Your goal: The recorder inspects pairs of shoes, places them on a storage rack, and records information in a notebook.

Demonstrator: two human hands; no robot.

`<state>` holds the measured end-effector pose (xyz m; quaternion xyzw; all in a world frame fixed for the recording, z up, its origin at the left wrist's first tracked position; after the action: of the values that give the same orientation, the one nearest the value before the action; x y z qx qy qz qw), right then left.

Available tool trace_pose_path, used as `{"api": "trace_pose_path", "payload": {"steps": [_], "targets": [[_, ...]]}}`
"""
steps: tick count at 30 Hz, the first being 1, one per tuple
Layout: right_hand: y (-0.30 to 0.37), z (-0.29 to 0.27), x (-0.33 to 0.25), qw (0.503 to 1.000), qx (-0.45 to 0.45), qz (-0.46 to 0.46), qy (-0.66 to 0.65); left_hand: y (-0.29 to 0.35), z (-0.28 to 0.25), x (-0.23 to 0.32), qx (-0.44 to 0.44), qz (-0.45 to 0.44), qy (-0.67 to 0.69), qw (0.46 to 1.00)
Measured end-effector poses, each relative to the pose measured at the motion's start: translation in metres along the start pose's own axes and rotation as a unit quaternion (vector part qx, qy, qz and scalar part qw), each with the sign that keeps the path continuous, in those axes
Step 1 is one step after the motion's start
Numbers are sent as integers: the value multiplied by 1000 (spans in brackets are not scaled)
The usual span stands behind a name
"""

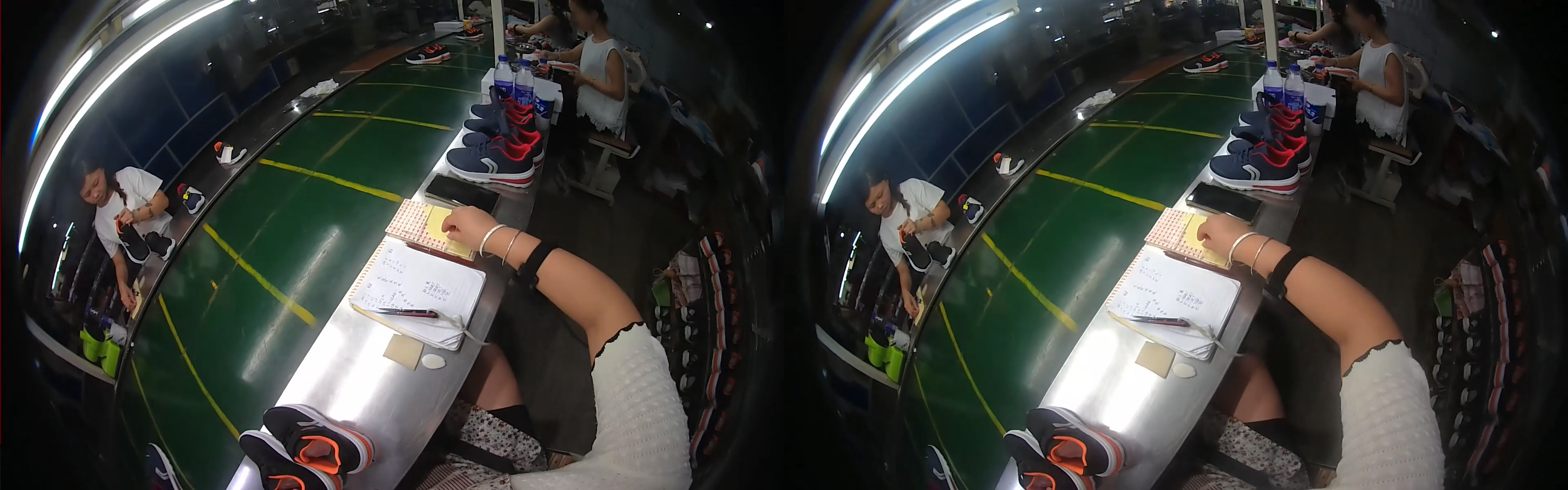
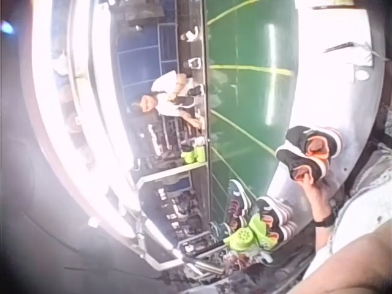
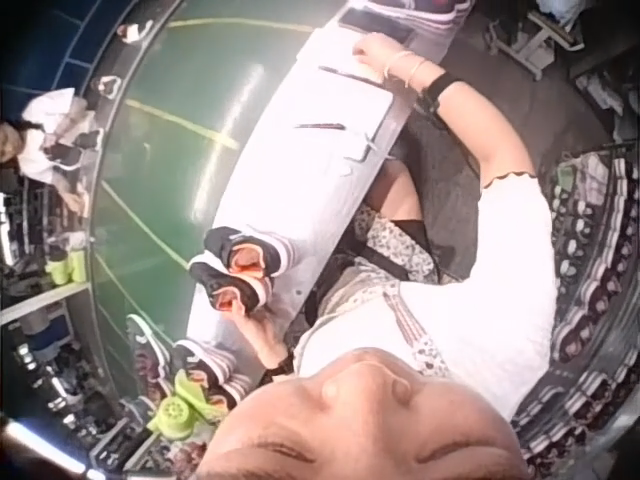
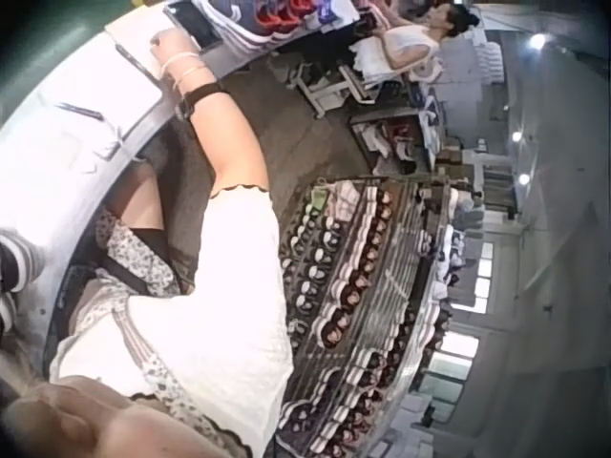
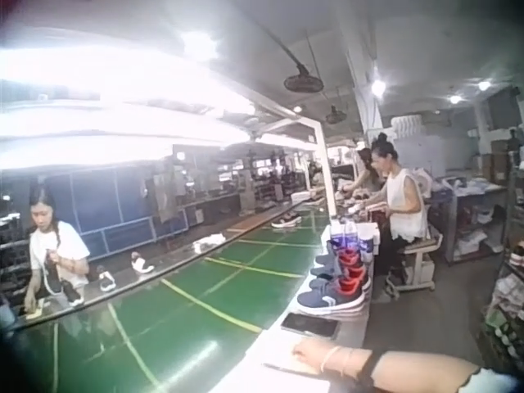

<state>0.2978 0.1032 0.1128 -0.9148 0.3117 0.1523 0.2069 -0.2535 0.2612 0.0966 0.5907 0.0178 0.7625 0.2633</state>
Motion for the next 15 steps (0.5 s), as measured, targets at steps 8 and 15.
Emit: {"api": "trace_pose_path", "payload": {"steps": [8,15], "targets": [[-27,28,-1,989,-82,-10,124,-4,-15,-8,53,-16,8,998],[-49,36,-13,975,-87,-75,192,-4,-16,-6,49,-4,4,999]]}}
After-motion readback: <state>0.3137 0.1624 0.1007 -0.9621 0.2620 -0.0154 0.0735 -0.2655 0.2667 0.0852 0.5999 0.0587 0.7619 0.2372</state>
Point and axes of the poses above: each hand's wrist, its own y-axis away from the middle knuckle, its own z-axis out of the palm, x = y × z, the point moved 6 cm from there along -y, towards the middle knuckle, and after that the axes turned 3 degrees about x, right-handed, at the moved point
